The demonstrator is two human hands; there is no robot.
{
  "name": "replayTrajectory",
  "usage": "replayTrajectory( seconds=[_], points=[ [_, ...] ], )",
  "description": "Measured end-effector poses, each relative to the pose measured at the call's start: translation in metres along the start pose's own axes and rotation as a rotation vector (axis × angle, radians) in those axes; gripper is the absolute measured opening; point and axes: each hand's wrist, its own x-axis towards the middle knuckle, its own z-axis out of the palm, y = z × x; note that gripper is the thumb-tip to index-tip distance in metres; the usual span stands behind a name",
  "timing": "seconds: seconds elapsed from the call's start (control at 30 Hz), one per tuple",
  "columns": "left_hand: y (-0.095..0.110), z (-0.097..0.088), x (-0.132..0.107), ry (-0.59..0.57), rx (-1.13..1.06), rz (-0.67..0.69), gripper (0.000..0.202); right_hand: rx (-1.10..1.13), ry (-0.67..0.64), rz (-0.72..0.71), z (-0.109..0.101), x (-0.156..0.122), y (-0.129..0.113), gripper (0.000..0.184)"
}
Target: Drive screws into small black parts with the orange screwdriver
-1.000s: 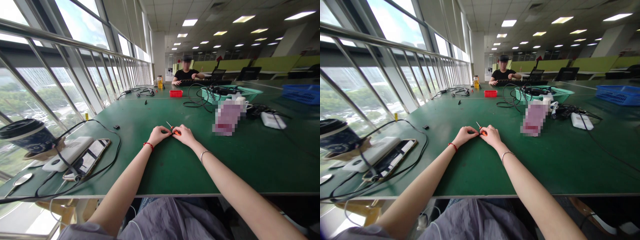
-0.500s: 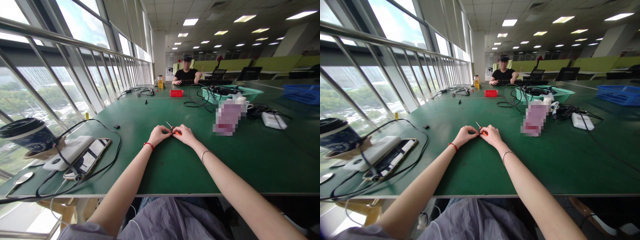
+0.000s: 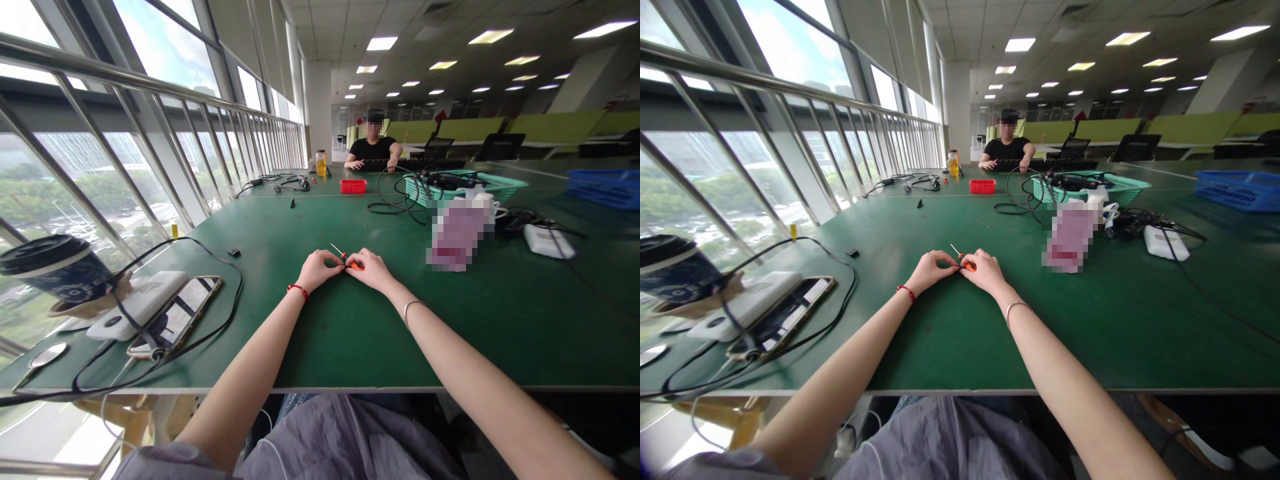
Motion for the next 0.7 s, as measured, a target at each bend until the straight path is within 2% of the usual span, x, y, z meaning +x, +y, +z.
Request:
replayTrajectory(
  seconds=[0.4,0.57,0.7],
  points=[
    [-0.0024,0.0001,0.0002,-0.070,-0.108,-0.080,0.018,0.032,0.005,-0.016,-0.0015,-0.0007,0.0005,0.008],
    [0.0014,-0.0007,-0.0010,-0.030,0.082,0.072,0.011,0.031,0.010,-0.025,-0.0020,-0.0007,0.0001,0.007],
    [0.0040,-0.0026,-0.0009,-0.047,0.202,0.170,0.009,0.035,0.011,-0.032,-0.0011,-0.0001,0.0022,0.007]
  ],
)
